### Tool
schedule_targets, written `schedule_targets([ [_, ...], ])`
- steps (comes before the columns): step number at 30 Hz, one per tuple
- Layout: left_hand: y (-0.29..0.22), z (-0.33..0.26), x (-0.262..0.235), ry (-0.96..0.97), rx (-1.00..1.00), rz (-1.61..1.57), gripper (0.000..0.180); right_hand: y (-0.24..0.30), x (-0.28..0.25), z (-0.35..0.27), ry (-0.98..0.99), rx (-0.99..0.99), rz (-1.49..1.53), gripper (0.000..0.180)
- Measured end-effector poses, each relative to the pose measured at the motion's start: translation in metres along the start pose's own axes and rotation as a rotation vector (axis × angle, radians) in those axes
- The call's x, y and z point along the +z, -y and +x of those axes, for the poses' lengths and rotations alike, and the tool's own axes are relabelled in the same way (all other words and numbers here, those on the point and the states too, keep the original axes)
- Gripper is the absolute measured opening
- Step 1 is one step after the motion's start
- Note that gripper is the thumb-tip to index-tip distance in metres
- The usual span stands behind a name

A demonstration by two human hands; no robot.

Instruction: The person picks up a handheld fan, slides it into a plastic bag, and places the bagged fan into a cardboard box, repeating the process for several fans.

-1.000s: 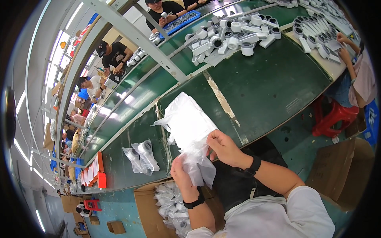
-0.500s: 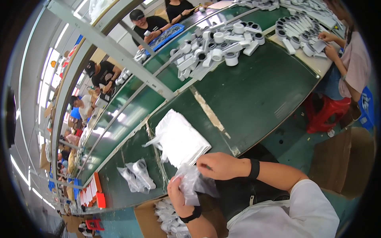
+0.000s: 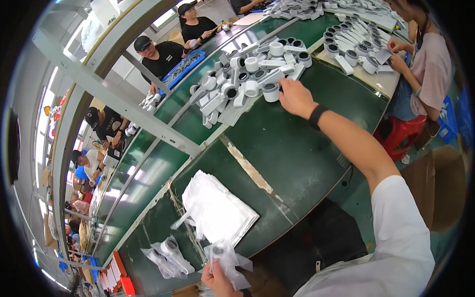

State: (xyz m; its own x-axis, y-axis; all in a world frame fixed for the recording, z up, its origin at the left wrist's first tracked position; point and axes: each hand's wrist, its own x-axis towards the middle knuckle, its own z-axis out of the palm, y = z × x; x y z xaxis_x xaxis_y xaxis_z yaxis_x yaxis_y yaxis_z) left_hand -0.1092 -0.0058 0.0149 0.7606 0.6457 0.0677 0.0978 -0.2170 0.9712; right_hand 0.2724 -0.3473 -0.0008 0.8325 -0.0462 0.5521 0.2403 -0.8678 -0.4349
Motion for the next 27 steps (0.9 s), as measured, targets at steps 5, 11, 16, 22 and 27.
schedule_targets([
  [5,0.001,0.009,0.01,0.025,-0.037,0.065,0.016,-0.005,0.036,0.067,-0.031,-0.159,-0.224,0.037],
  [11,0.004,0.021,0.02,0.056,-0.056,0.073,0.012,0.002,0.056,0.107,0.406,0.114,-0.417,0.035],
  [16,0.006,0.028,0.027,0.064,-0.092,0.015,0.011,0.004,0.05,0.098,0.177,-0.137,-0.429,0.024],
  [22,0.006,0.024,0.021,0.092,-0.051,0.005,0.014,0.077,-0.027,-0.005,0.517,-0.063,0.881,0.028],
  [27,0.006,0.021,0.013,0.165,0.058,0.117,0.012,0.127,-0.097,-0.13,1.084,0.124,1.233,0.023],
])
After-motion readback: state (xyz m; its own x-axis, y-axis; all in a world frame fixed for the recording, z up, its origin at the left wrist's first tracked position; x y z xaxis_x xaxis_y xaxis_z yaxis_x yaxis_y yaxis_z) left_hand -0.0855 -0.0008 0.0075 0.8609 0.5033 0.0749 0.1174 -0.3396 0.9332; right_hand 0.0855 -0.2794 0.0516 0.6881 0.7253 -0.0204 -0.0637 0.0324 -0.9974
